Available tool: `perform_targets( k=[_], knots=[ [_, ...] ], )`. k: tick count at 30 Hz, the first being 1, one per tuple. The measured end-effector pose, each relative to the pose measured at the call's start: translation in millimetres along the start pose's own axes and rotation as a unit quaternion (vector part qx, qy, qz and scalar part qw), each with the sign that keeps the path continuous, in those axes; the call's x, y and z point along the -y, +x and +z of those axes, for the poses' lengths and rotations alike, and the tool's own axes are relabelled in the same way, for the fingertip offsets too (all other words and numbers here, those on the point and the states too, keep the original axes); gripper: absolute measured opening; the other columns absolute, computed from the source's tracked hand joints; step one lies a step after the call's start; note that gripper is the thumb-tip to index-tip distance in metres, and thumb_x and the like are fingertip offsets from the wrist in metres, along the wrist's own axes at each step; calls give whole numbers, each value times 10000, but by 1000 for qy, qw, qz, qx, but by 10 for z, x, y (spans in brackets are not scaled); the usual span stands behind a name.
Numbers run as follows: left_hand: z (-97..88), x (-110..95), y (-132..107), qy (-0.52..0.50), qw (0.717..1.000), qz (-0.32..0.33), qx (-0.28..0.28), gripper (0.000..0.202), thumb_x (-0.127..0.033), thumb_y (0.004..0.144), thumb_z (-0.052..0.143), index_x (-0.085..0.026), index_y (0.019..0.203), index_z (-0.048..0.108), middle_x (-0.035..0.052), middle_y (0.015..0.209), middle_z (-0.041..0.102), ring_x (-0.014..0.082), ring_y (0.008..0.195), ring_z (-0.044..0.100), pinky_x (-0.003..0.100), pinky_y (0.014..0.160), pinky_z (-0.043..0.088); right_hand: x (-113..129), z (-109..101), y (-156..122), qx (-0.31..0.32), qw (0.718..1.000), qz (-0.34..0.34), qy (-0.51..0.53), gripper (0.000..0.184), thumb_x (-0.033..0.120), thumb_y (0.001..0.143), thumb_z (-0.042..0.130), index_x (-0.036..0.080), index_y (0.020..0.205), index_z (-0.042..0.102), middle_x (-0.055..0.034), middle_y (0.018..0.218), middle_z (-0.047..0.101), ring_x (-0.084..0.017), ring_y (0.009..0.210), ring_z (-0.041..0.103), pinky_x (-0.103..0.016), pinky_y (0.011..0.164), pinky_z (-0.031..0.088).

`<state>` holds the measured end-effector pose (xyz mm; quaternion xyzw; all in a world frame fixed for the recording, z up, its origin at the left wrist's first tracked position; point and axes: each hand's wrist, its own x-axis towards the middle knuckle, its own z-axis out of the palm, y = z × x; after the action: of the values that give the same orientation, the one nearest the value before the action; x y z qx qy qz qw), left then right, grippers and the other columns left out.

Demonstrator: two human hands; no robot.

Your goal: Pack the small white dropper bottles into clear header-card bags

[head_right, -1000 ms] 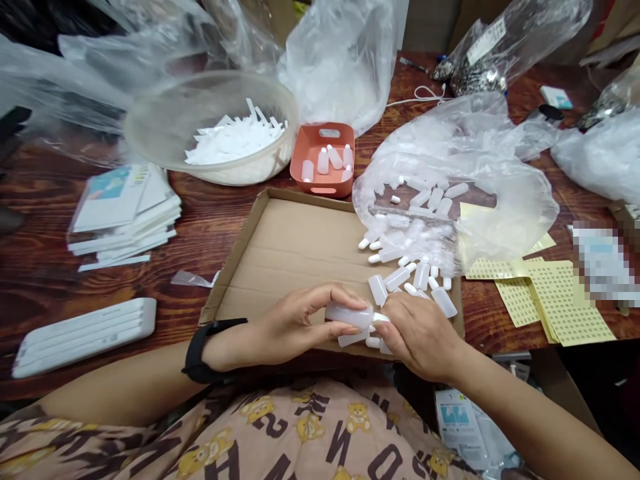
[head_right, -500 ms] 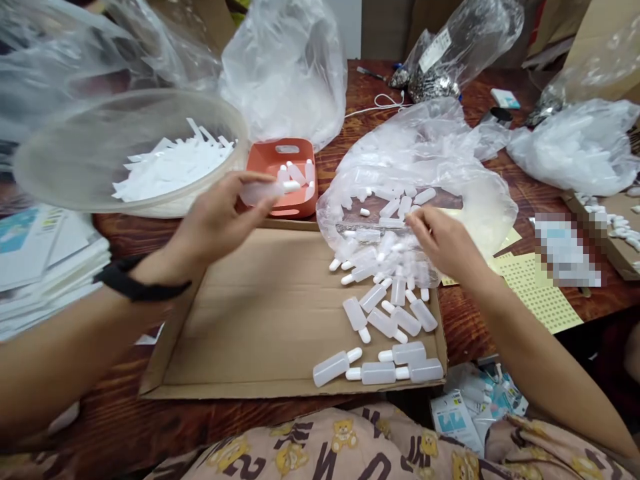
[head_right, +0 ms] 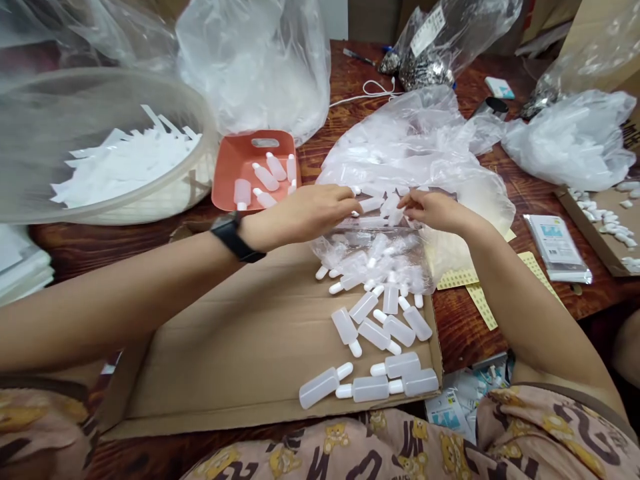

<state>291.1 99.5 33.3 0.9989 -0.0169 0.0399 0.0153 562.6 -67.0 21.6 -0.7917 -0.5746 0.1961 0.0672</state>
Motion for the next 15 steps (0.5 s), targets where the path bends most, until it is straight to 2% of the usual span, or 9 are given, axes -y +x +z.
perform_targets(
  k=[1,3,5,8,9,10,12,13,15],
  knots=[
    [32,-21,117,13,1000,4,27,448,-30,1037,382,-113,1358,684,168,1286,714,283,1125,689,389,940,547,-9,-49,25,-29,1000,3,6,310,363,994,568,254,1226,743,-56,1078,825,-262,959,762,-392,882,601],
    [108,-5,304,16,999,-8,44,522,20,987,379,-70,1439,624,214,1378,678,312,1216,673,420,1007,546,-66,-190,45,-120,993,19,-1,338,328,1037,540,231,1308,718,-104,1203,795,-299,1075,747,-462,987,590],
    [180,53,438,-19,999,-48,13,652,31,961,386,-75,1598,474,239,1549,582,333,1356,622,457,1096,528,-150,-361,27,-215,976,28,-24,405,266,1045,556,206,1438,633,-161,1398,710,-327,1277,682,-513,1125,528],
    [244,128,583,-69,987,-134,-52,807,-3,979,380,-75,1745,137,299,1752,317,410,1573,432,576,1204,454,-235,-543,-11,-303,952,3,-26,557,183,1034,581,230,1579,480,-161,1678,483,-277,1539,478,-465,1273,400],
    [253,137,623,-79,982,-155,-70,818,-25,996,378,-74,1753,73,313,1770,265,436,1616,362,619,1221,427,-239,-556,-5,-311,950,0,-18,552,176,1043,563,233,1585,472,-152,1703,455,-258,1545,467,-443,1276,396],
    [259,136,660,-87,978,-169,-85,818,-43,1010,376,-78,1756,43,316,1778,243,451,1646,300,653,1238,394,-231,-538,16,-308,951,2,-7,514,177,1052,535,221,1563,501,-154,1680,487,-249,1505,511,-431,1252,424],
    [265,107,719,-103,974,-175,-102,798,-55,1021,376,-99,1760,77,295,1778,267,441,1676,237,679,1282,320,-200,-423,101,-250,968,30,11,411,183,1065,469,191,1448,618,-155,1516,651,-247,1330,656,-428,1160,513],
    [266,82,740,-111,974,-166,-106,783,-50,1019,377,-106,1757,121,280,1774,295,422,1678,246,664,1303,292,-188,-342,155,-207,977,45,15,376,186,1059,463,188,1369,677,-143,1403,725,-250,1234,710,-429,1113,549],
    [262,24,760,-112,980,-126,-102,758,-28,1003,372,-87,1740,202,270,1753,357,386,1651,329,611,1319,294,-197,-194,249,-136,989,64,10,296,211,1013,561,209,1244,746,-119,1261,790,-275,1144,750,-441,1071,581]
  ],
)
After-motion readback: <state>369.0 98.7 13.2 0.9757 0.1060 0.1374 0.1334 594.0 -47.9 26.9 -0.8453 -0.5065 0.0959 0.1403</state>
